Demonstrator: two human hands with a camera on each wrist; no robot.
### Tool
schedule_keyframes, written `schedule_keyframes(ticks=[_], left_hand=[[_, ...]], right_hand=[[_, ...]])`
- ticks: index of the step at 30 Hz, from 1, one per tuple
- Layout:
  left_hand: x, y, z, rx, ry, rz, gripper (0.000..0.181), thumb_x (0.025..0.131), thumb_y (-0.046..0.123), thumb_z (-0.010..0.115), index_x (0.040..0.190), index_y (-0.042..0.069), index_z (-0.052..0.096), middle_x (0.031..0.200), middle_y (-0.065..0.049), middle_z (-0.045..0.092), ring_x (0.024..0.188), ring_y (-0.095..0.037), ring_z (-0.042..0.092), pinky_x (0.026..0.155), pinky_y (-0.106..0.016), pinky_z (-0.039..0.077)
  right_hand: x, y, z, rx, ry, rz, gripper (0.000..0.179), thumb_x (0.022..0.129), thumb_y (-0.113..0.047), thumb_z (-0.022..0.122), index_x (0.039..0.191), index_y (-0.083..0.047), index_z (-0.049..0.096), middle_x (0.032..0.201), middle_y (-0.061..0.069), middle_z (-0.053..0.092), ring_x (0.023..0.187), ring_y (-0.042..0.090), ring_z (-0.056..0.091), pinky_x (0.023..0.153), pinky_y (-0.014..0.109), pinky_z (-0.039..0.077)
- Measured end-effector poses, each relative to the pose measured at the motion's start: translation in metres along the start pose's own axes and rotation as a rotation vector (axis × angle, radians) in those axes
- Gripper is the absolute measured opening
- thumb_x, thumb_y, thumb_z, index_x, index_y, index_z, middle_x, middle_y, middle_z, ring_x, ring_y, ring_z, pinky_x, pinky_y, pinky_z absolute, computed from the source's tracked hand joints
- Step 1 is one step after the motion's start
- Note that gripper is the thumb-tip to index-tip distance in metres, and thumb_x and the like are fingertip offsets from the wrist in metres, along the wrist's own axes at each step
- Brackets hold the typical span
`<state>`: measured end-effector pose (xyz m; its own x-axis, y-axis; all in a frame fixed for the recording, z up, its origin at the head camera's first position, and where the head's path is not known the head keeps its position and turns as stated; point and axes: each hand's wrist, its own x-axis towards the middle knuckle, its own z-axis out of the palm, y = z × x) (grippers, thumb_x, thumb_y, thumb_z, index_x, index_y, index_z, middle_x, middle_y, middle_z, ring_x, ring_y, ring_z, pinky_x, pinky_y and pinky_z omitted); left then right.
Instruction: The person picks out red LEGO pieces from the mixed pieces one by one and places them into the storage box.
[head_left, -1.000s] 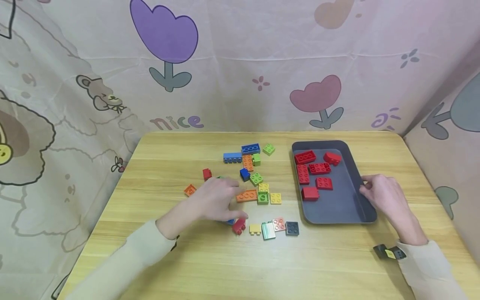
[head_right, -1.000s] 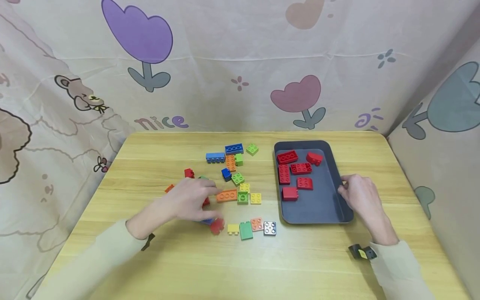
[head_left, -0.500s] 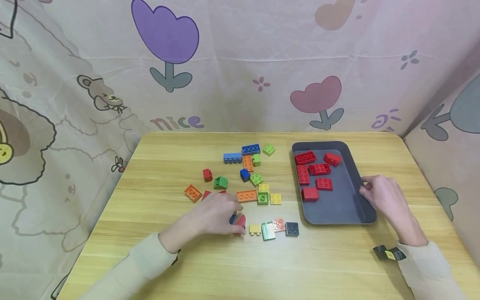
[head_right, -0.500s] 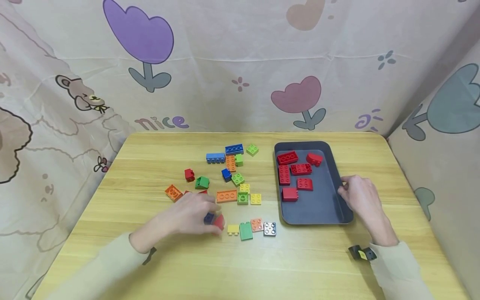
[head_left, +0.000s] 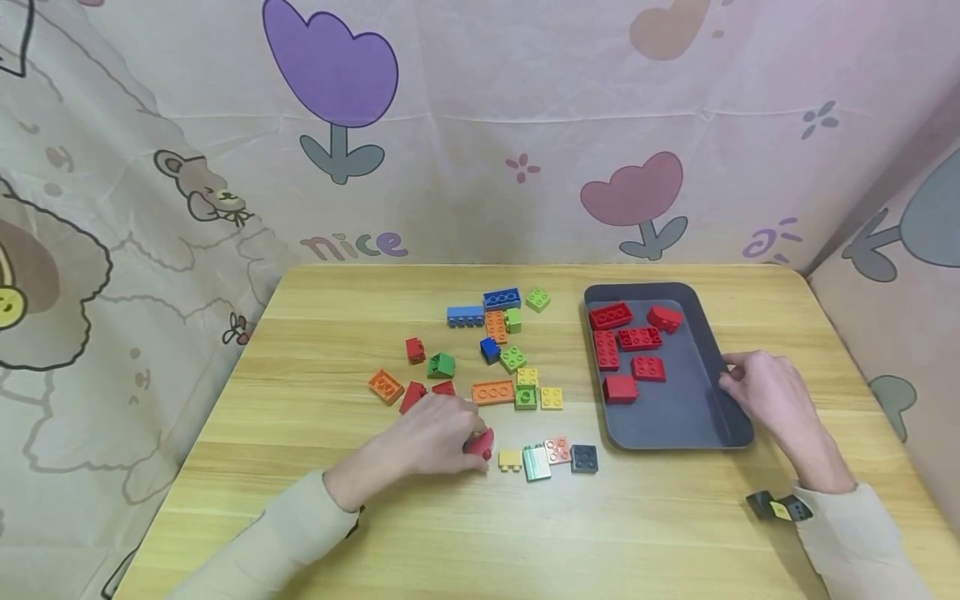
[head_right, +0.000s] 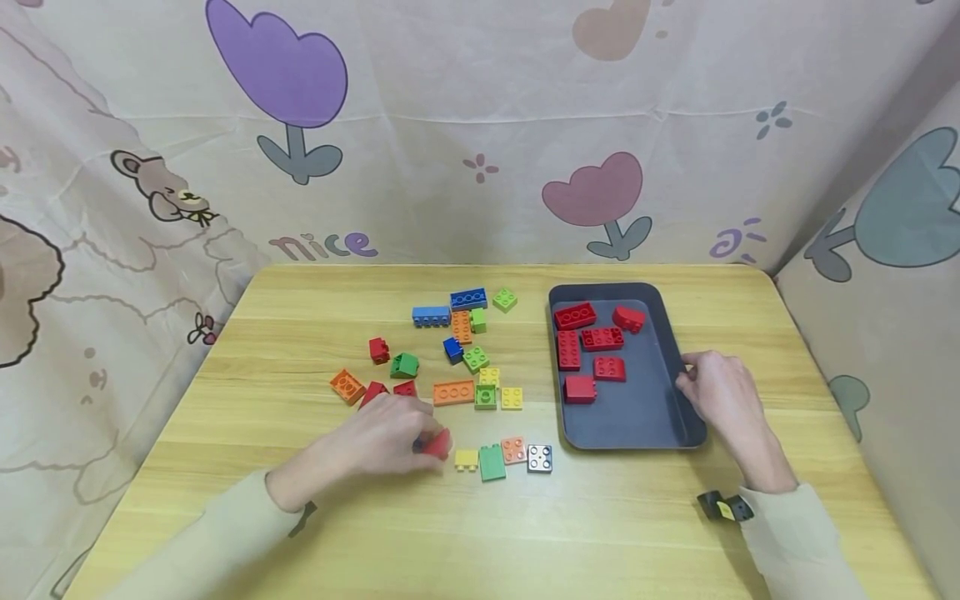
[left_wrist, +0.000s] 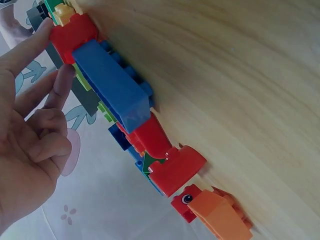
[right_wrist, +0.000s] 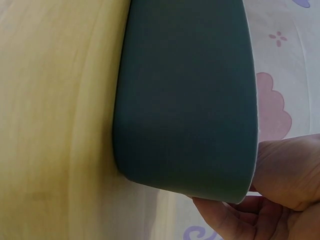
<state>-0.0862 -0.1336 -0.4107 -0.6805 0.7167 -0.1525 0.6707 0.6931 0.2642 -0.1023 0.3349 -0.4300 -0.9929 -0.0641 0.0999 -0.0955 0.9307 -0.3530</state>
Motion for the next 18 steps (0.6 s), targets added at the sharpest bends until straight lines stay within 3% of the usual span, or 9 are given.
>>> schedule_keyframes(ticks=[18], left_hand=[[0.0024, 0.002, -0.0002, -0.015, 0.008, 0.009, 0.032, 0.083, 0.035, 0.087, 0.067, 0.02, 0.064, 0.056, 0.013, 0.034, 0.055, -0.002, 0.031, 0.054, -0.02, 0.023]], right_hand=[[-0.0003, -0.0001, -0.0009, -0.007, 0.007, -0.006, 0.035, 0.084, -0.003, 0.067, 0.111, 0.019, 0.07, 0.084, 0.027, 0.077, 0.06, 0.029, 0.067, 0.053, 0.038, 0.043]])
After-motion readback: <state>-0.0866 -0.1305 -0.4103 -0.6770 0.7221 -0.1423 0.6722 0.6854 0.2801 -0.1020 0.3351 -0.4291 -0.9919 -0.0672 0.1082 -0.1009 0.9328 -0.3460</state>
